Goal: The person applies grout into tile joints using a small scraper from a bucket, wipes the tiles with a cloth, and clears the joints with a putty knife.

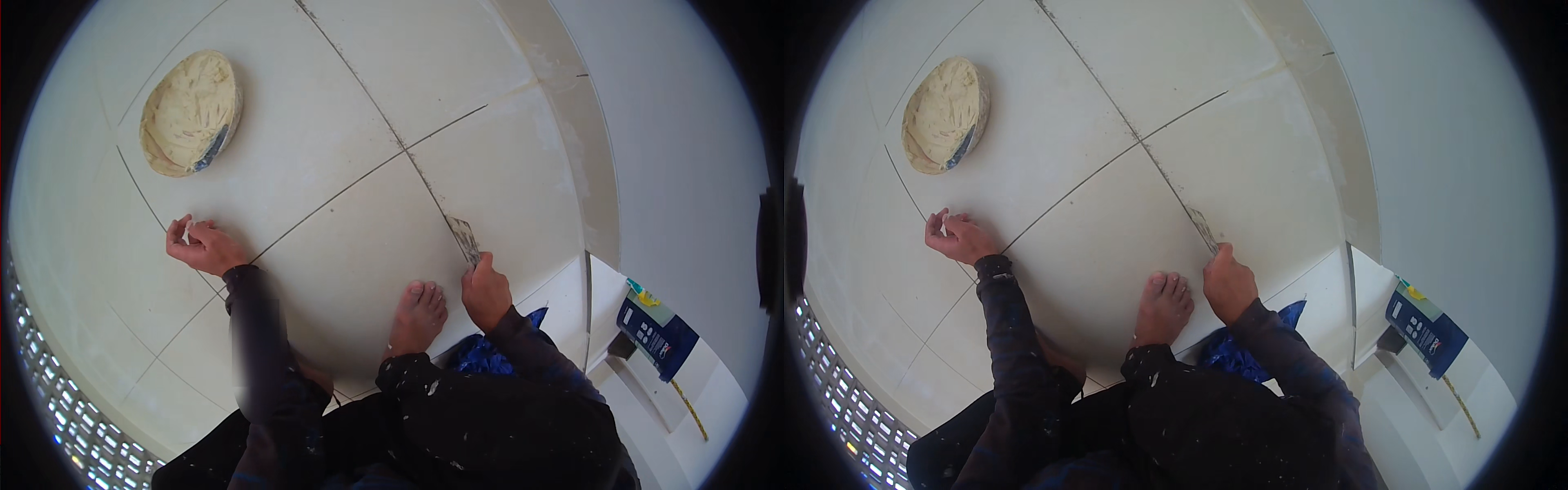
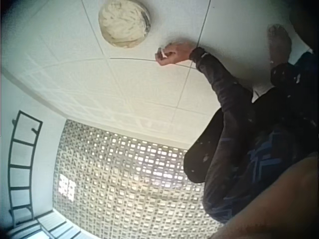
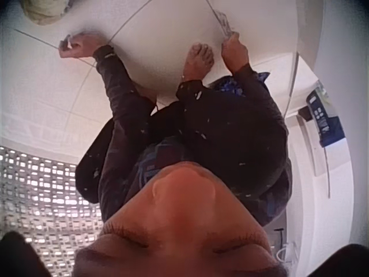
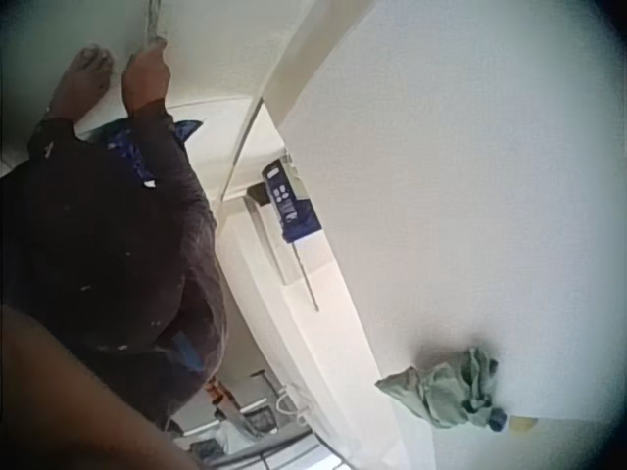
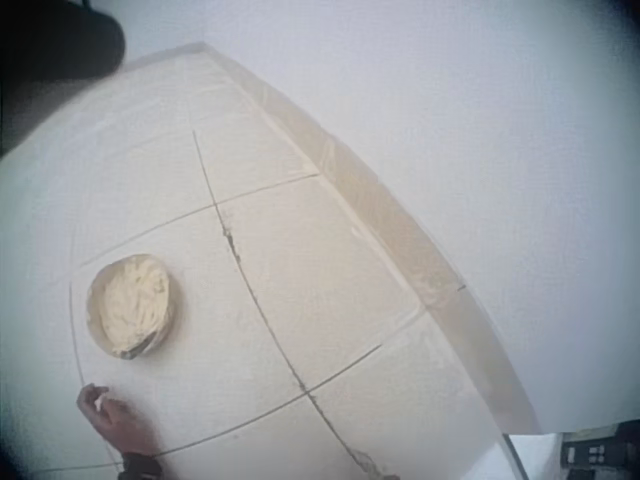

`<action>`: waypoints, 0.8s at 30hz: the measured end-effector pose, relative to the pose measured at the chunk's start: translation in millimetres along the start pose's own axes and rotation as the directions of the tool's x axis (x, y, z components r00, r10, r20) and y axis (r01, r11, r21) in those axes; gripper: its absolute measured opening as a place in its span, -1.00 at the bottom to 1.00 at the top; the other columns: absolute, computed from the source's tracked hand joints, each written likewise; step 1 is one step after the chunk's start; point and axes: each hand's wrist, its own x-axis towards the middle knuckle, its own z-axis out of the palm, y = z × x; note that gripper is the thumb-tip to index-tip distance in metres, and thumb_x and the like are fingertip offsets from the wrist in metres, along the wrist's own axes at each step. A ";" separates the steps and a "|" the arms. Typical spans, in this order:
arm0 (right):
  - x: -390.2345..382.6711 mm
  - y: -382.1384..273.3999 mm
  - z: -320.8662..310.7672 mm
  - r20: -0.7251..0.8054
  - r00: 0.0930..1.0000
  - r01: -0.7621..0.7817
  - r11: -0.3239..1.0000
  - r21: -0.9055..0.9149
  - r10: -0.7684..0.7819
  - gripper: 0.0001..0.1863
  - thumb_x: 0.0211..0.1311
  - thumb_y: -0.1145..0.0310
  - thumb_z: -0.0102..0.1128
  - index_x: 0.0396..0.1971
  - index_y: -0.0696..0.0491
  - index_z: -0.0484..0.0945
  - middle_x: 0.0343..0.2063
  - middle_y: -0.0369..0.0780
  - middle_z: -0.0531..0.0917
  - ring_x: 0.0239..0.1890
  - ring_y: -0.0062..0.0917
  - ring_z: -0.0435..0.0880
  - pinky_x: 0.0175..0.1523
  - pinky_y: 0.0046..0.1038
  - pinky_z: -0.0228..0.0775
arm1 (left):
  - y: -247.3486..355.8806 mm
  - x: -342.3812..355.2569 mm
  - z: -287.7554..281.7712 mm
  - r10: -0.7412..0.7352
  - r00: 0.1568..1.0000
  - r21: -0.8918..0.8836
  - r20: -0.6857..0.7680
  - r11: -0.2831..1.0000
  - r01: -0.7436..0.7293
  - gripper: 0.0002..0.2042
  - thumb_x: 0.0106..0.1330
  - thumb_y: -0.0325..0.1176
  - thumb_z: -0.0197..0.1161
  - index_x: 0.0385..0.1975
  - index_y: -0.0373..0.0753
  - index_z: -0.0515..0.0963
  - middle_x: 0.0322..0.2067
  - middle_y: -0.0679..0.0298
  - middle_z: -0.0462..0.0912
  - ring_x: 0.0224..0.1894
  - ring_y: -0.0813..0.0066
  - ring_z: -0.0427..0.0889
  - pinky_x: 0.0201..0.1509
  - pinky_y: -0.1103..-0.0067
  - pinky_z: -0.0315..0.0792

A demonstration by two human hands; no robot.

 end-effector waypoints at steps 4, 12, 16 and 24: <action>-7.5 18.1 4.1 0.040 0.998 0.053 0.997 -0.062 -0.051 -0.70 0.45 0.37 0.06 0.04 0.25 0.42 -0.39 0.10 0.72 -0.33 0.01 0.76 -0.20 0.00 0.59 | -6.8 0.4 1.0 0.031 0.999 0.000 -0.037 1.000 -0.031 -0.67 0.47 -0.42 0.03 0.18 -0.36 0.31 0.06 0.11 0.54 -0.32 0.47 0.58 -0.37 0.59 0.45; -0.9 5.8 8.8 0.064 0.998 0.029 0.999 -0.041 -0.027 -0.68 0.43 0.38 0.07 0.07 0.23 0.44 -0.26 0.06 0.75 -0.24 -0.02 0.78 -0.13 -0.07 0.62 | -7.6 5.8 4.1 0.058 0.998 0.074 -0.021 0.996 -0.056 -0.66 0.51 -0.40 0.02 0.19 -0.39 0.32 0.05 0.08 0.53 -0.29 0.40 0.59 -0.21 0.50 0.52; 2.7 17.9 14.9 -0.037 0.992 0.124 0.992 -0.006 -0.124 -0.70 0.44 0.38 0.04 0.06 0.21 0.44 -0.28 0.04 0.75 -0.25 -0.03 0.77 -0.13 -0.07 0.63 | -6.0 6.1 3.9 0.029 0.999 0.065 -0.023 0.998 -0.028 -0.66 0.43 -0.49 -0.01 0.16 -0.41 0.33 0.02 0.06 0.54 -0.26 0.38 0.59 -0.17 0.49 0.55; -15.1 4.9 10.3 -0.044 0.997 0.058 0.998 -0.027 -0.060 -0.71 0.46 0.36 0.08 0.03 0.22 0.40 -0.41 0.09 0.71 -0.37 0.02 0.74 -0.23 -0.02 0.59 | -9.1 11.0 6.3 0.060 0.998 0.076 -0.014 0.995 -0.059 -0.61 0.45 -0.39 0.04 0.20 -0.46 0.29 0.05 0.02 0.54 -0.22 0.32 0.62 -0.10 0.44 0.57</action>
